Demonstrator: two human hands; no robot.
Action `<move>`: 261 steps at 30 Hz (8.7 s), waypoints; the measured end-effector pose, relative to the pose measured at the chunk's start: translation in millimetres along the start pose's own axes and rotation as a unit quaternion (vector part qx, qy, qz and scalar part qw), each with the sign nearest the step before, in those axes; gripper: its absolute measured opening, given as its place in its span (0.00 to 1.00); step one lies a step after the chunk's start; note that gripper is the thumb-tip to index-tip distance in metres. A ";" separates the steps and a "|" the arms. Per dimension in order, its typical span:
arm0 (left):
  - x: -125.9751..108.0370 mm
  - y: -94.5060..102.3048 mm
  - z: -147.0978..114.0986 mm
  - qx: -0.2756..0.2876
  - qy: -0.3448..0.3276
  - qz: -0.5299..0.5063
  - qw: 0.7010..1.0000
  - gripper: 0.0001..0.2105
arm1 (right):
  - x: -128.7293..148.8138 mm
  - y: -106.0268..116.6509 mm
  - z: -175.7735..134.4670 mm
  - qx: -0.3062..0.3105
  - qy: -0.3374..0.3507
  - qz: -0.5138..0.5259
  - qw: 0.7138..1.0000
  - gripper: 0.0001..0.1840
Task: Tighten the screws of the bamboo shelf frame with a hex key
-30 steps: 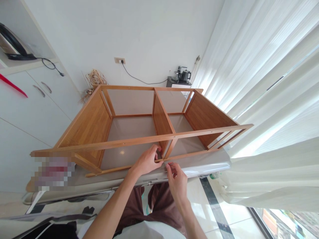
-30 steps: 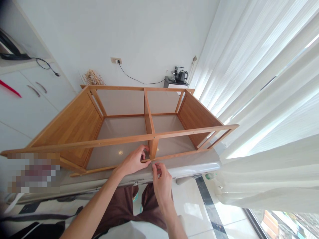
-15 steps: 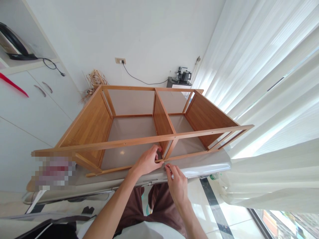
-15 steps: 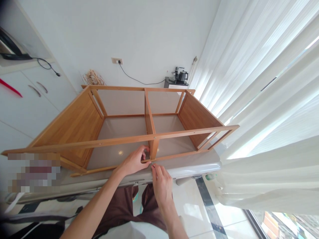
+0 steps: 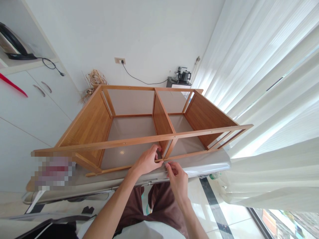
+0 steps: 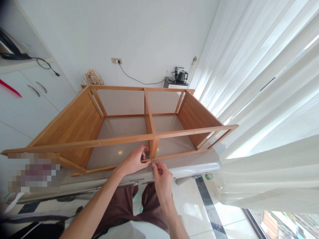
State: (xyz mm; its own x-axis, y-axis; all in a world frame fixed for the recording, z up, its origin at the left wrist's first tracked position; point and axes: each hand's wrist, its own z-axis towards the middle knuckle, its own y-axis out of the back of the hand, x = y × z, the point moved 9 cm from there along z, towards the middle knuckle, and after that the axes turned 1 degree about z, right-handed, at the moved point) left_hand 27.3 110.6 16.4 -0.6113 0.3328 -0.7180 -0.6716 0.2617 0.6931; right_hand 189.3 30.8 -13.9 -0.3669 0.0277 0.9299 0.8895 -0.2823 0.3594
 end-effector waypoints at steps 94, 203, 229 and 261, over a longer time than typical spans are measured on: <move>-3.1 2.0 -1.2 0.001 0.004 -0.004 1.000 0.21 | 31.9 -4.1 -7.4 -0.005 0.252 -0.238 0.938 0.20; -6.1 2.8 -2.2 -0.001 0.010 0.007 1.000 0.20 | 17.5 1.0 -5.6 -0.043 0.159 -0.158 0.974 0.23; -5.2 2.3 -2.2 -0.007 0.004 0.011 1.000 0.20 | -19.2 -0.4 7.1 -0.013 -0.098 0.094 0.991 0.27; -4.7 2.2 -2.9 -0.007 0.005 -0.001 1.000 0.20 | 20.7 -5.6 -8.7 -0.011 0.184 -0.194 0.964 0.25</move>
State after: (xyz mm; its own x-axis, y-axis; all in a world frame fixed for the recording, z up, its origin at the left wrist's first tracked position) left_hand 27.6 107.0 21.1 -0.6143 0.3243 -0.7194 -0.6781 0.2492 0.6914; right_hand 174.3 24.6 2.6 -0.7458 -0.2049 0.6339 0.6617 -0.3386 0.6690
